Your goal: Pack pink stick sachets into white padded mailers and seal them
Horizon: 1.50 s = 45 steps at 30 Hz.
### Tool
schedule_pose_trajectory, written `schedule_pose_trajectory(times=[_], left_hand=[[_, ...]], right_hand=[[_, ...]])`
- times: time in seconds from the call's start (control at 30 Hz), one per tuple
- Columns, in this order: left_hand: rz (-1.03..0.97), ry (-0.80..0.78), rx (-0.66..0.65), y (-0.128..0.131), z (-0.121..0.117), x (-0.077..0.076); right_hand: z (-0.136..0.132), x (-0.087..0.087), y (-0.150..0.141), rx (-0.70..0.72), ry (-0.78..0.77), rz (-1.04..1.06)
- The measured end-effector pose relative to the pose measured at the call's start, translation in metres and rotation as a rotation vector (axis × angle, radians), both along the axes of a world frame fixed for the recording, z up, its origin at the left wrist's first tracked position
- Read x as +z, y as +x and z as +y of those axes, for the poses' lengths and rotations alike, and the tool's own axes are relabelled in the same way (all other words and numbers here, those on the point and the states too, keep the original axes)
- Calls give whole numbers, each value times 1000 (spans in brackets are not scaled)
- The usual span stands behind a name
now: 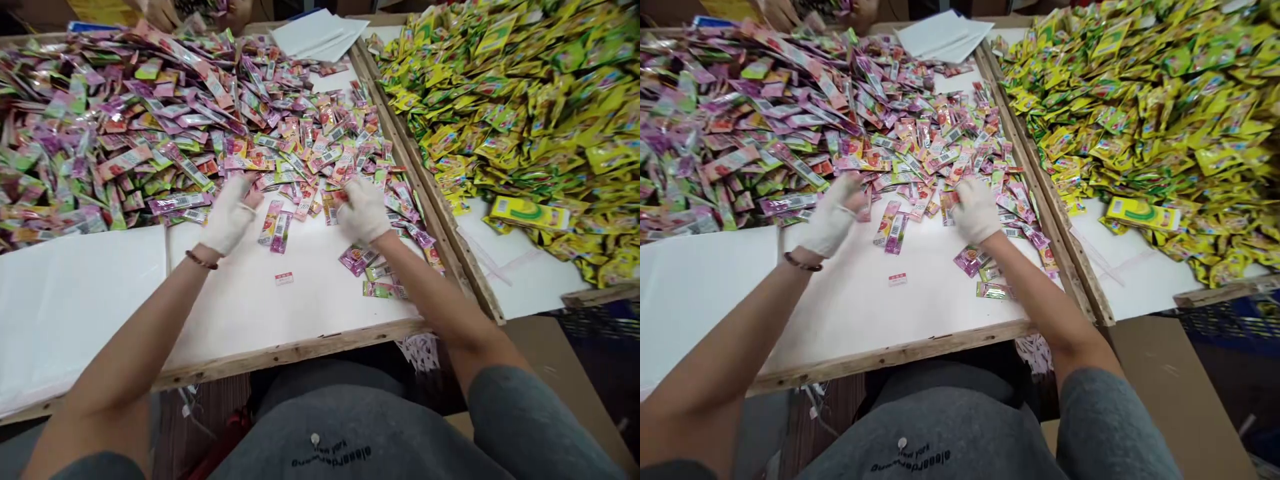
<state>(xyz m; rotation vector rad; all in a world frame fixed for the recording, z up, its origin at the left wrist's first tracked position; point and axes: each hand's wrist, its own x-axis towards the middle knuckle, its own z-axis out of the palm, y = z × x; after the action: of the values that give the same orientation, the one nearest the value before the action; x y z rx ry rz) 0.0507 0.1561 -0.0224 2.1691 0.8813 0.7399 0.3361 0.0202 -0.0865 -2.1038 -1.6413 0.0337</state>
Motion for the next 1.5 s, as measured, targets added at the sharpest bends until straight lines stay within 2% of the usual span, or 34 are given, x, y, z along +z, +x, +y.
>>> schedule_pose_trajectory(times=[0.03,0.1,0.13,0.2,0.27,0.37,0.43,0.53,0.6,0.63,0.73,0.83,0.93,1.0,1.07,1.13,1.2,1.27,1.33,1.4,1.5], left_hand=[[51,19,-46,10,-2,-13],[180,74,-138,29,-4,-31],[234,110,-166,39,-3,-36],[307,166,-161,58,3,-41],[368,195,-127,73,8,-44],[453,245,-159,80,2,-53],[493,313,-263,68,-13,-60],[530,398,-381,28,-38,-66],[562,401,-361,-6,-50,-64],[581,387,-335,-23,-54,-62],[622,298,-285,-58,-61,-52],[600,200,-326,-68,-71,-39],[545,217,-358,-57,-82,-22],[485,251,-296,-45,-85,-10],[429,249,-203,-30,-82,1],[461,208,-100,-10,-74,6],[582,142,38,13,-65,5],[722,61,157,36,-58,-3],[796,12,197,53,-54,-11],[771,0,181,58,-52,-16],[534,-74,211,45,-48,-11]], right_hand=[[6,0,19,-105,-25,-63],[19,-5,48,-281,-105,-121],[24,-8,56,-329,-141,-127],[32,-13,59,-327,-187,-121],[33,-14,45,-221,-209,-119],[20,-10,6,71,-220,-109],[4,-10,-20,294,-188,-68],[-22,-14,-44,552,-90,59],[-38,-16,-47,637,-25,147],[-46,-15,-44,631,-5,165],[-67,-11,-28,414,-40,49],[-84,-8,-4,204,-195,-170],[-90,-4,20,122,-300,-273],[-88,2,29,71,-296,-265],[-81,12,27,59,-237,-196],[-71,23,11,120,-183,-100],[-62,32,-14,198,-202,-52],[-54,38,-41,241,-298,-79],[-50,40,-59,244,-404,-133],[-52,39,-62,244,-471,-144],[-59,38,-44,196,-442,-8]])
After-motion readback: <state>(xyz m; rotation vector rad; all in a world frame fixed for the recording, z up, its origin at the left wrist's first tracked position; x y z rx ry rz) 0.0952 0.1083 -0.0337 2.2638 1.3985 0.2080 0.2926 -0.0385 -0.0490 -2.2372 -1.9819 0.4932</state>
